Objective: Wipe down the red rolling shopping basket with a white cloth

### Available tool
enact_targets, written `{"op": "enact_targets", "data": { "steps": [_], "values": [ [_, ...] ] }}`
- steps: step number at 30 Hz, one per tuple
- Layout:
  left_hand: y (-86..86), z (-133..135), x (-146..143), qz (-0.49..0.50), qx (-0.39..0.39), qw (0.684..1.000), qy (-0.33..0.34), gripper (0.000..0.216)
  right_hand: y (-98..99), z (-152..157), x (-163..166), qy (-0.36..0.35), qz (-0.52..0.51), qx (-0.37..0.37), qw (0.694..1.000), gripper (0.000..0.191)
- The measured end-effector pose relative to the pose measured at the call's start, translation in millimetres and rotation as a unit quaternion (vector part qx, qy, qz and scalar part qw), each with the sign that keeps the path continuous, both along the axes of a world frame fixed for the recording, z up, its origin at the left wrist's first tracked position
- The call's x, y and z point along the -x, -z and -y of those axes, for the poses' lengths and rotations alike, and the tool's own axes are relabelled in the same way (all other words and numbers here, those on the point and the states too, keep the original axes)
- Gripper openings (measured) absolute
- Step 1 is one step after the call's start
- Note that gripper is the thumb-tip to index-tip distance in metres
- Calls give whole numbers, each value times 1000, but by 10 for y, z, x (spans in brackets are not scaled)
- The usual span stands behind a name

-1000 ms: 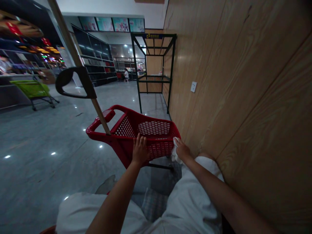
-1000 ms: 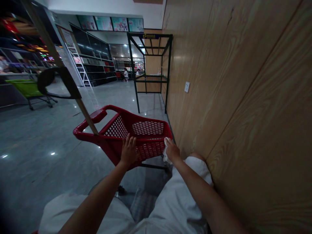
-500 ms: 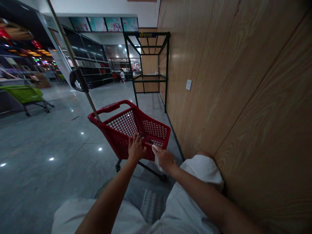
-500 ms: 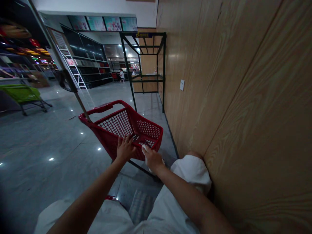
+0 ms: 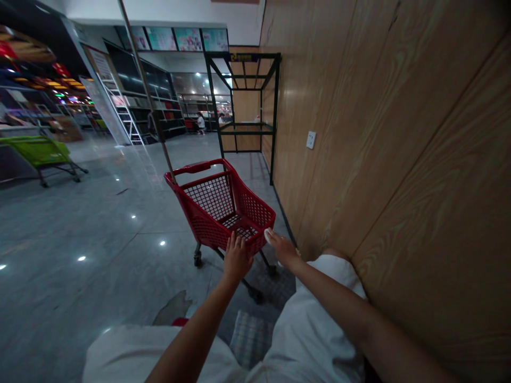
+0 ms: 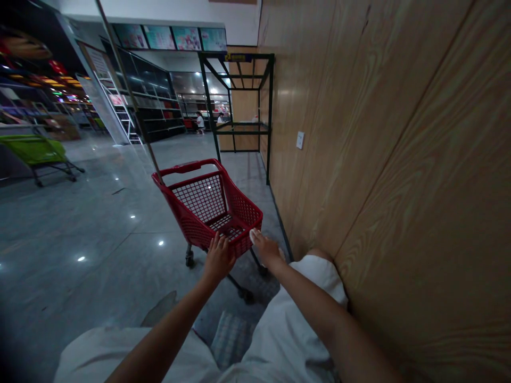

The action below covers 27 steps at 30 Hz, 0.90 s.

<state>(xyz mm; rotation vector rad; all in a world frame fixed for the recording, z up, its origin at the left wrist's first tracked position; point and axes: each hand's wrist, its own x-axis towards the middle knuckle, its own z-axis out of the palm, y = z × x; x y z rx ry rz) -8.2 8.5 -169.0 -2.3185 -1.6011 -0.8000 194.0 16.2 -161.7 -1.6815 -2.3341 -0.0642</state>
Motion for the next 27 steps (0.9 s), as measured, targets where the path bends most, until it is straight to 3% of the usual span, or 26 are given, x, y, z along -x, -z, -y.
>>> {"op": "enact_targets", "data": {
  "steps": [4,9,12,17,20,23,27],
  "values": [
    [127,6,14,6,-19,1000,-1,46,-13,146,408,-70,-52,-77,993,68],
    [207,59,182,-2,-33,999,7,52,-20,144,709,-149,9,-44,988,59],
    [238,107,294,-9,-40,999,15,48,-58,21,509,-110,35,-27,993,57],
    [331,164,281,1,-69,998,12,49,-171,-126,-7,56,67,21,996,61],
    [405,173,180,20,-94,995,-8,48,-173,-44,-1,76,61,45,994,66],
    [457,166,111,34,-109,993,-13,48,-105,121,268,28,42,43,998,70],
    [470,171,130,28,-115,993,-4,51,-17,270,611,-123,13,27,992,64]
  ]
}}
